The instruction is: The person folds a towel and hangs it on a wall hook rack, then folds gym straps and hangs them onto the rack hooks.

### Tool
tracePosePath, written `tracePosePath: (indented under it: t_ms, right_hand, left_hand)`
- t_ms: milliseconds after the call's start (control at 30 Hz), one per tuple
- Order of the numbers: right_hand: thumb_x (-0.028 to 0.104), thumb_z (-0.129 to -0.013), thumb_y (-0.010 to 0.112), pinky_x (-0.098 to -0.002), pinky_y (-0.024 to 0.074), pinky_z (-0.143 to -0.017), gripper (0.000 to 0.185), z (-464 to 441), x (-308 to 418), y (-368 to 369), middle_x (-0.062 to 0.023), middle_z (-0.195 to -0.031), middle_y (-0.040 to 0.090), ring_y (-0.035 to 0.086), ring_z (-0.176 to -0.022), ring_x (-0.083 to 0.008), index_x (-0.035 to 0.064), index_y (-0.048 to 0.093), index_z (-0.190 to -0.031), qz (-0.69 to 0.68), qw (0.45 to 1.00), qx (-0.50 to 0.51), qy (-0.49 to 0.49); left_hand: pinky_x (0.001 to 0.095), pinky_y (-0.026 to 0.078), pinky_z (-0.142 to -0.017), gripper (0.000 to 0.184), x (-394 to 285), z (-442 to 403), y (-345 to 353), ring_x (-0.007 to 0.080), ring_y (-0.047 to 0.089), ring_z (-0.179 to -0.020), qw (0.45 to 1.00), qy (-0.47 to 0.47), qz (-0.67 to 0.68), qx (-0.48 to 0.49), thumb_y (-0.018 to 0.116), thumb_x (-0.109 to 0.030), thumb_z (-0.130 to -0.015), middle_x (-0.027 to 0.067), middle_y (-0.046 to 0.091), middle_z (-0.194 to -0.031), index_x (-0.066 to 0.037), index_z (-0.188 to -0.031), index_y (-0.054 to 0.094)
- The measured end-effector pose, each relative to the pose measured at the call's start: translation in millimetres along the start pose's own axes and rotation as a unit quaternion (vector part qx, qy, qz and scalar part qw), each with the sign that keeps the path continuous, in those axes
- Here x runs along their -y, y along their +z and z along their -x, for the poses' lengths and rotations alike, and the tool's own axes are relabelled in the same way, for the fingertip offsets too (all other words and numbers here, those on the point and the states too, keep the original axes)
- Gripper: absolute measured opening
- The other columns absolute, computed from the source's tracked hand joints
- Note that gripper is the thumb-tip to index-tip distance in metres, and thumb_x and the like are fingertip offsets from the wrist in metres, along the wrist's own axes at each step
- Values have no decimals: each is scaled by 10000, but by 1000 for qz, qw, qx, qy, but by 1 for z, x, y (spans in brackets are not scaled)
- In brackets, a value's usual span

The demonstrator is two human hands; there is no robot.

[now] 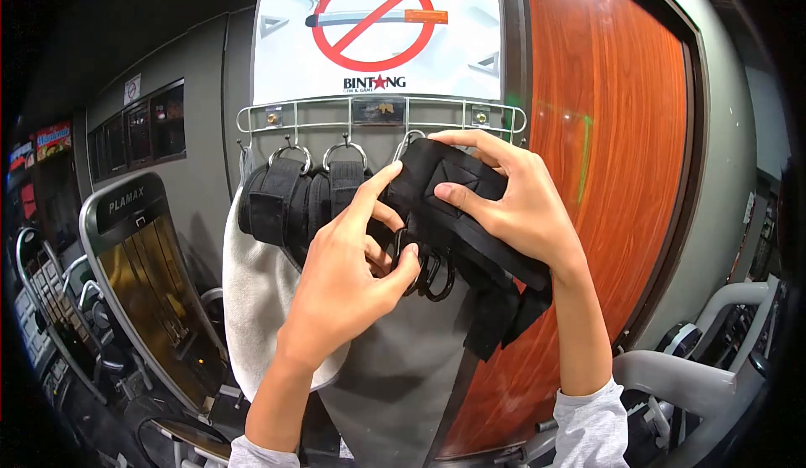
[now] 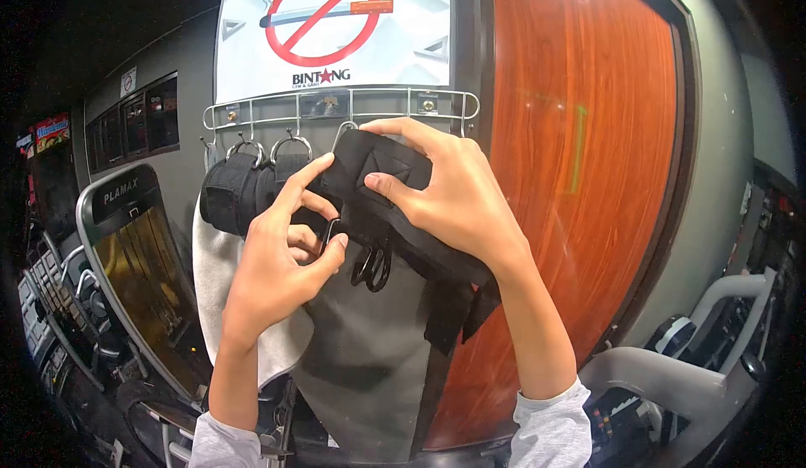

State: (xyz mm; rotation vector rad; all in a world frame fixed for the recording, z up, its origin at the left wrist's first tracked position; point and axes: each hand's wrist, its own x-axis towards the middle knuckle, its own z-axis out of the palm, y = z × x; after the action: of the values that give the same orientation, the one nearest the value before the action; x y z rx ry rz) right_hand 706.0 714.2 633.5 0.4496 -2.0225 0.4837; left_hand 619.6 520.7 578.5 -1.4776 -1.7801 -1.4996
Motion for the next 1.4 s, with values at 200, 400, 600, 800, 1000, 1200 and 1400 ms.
tracePosePath:
  t_ms: [200, 400, 600, 800, 1000, 1200, 1400]
  right_hand:
    - [152, -830, 783, -379, 501, -972, 437, -8, -11, 5, -163, -1163, 726, 683, -1108, -346, 56, 670, -1240, -4, 1000, -3, 6]
    - [159, -838, 779, -383, 500, -978, 443, -8, -25, 10, -162, -1183, 720, 677, -1117, -353, 63, 672, -1257, -8, 1000, -15, -14]
    - [186, -846, 776, -389, 507, -968, 442, -4, -32, 13, -172, -1201, 711, 676, -1111, -365, 72, 678, -1262, 8, 1000, -26, -10]
    - [273, -871, 756, -411, 528, -885, 466, 6, -39, 17, -144, -1035, 718, 683, -989, -356, 133, 667, -1307, 58, 998, -19, -18]
    - [320, -901, 716, -436, 522, -759, 495, 18, -11, 20, -98, -927, 595, 622, -848, -315, 191, 629, -1370, 156, 986, 8, 58]
    - [309, -897, 720, -452, 479, -913, 488, 35, -5, 36, -88, -1141, 576, 553, -1125, -283, 167, 633, -1357, 237, 970, -45, 23]
    - [215, -827, 760, -485, 410, -1040, 373, 65, 26, 56, -86, -1261, 571, 507, -1278, -338, 148, 698, -1189, 277, 948, -152, -48]
  left_hand:
    - [181, 435, -539, 745, 8, -9, 3, -10, 520, -586, 1000, -18, 5, -4, 664, 65, -848, 71, 624, -1022, -74, -1536, 417]
    - [175, 425, -524, 709, 12, -12, 5, -12, 488, -588, 1000, 3, -29, -9, 659, 78, -850, 49, 589, -997, -73, -1514, 462]
    - [163, 419, -524, 698, 14, -14, 6, -7, 537, -606, 999, 9, -49, -10, 649, 88, -860, 40, 573, -996, -89, -1512, 474]
    - [178, 475, -541, 656, 23, -8, 7, 45, 651, -667, 999, 16, -44, -2, 628, 90, -894, 53, 560, -1010, -82, -1509, 478]
    - [188, 509, -551, 643, 23, -1, 5, 66, 670, -686, 998, 8, -67, -8, 620, 89, -899, 50, 563, -991, -79, -1505, 481]
    - [250, 536, -622, 569, 19, 8, 8, 124, 634, -637, 993, 40, -64, -87, 711, -11, -831, 77, 669, -933, -50, -1388, 604]
    - [286, 569, -688, 360, 26, 30, -10, 165, 701, -743, 975, 122, -115, -145, 751, -45, -809, 77, 751, -928, -47, -1168, 735]
